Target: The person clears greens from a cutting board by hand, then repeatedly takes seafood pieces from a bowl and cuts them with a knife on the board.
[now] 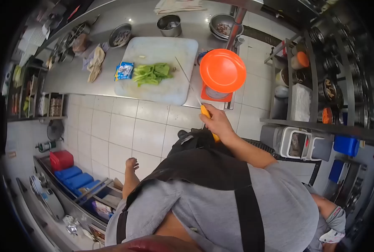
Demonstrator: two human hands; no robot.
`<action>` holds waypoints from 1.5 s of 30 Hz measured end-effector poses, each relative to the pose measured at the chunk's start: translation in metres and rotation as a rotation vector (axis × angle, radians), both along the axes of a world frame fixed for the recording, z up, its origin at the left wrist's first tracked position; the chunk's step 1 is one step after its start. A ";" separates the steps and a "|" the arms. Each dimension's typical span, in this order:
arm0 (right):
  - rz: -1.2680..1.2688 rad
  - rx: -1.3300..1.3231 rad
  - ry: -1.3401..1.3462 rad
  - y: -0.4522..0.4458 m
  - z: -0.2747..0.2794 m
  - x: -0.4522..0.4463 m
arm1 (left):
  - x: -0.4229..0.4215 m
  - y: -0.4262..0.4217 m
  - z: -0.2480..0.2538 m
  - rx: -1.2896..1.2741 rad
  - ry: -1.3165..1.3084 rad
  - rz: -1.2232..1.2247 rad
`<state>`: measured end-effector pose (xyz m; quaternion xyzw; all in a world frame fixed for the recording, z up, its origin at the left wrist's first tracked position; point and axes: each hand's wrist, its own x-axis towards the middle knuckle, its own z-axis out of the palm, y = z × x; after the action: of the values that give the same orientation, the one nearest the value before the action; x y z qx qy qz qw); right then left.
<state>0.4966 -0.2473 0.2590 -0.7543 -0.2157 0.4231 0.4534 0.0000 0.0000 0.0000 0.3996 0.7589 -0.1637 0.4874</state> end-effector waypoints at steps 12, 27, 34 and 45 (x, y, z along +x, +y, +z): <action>-0.103 0.062 0.199 0.032 -0.044 0.020 | 0.167 0.003 0.060 0.078 -0.282 -0.534; -0.258 -0.050 0.095 0.053 -0.059 -0.023 | 0.188 0.171 -0.043 0.326 -0.246 -1.756; -0.300 -0.090 0.016 0.059 -0.028 -0.033 | 0.189 0.183 -0.089 0.350 -0.172 -2.049; -0.239 -0.086 0.047 0.043 -0.058 -0.023 | 0.129 0.104 -0.084 -0.013 -0.065 -1.921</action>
<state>0.4734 -0.2046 0.2010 -0.7834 -0.0951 0.3923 0.4726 0.1291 0.1040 -0.0841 0.8525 0.0927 -0.4861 0.1683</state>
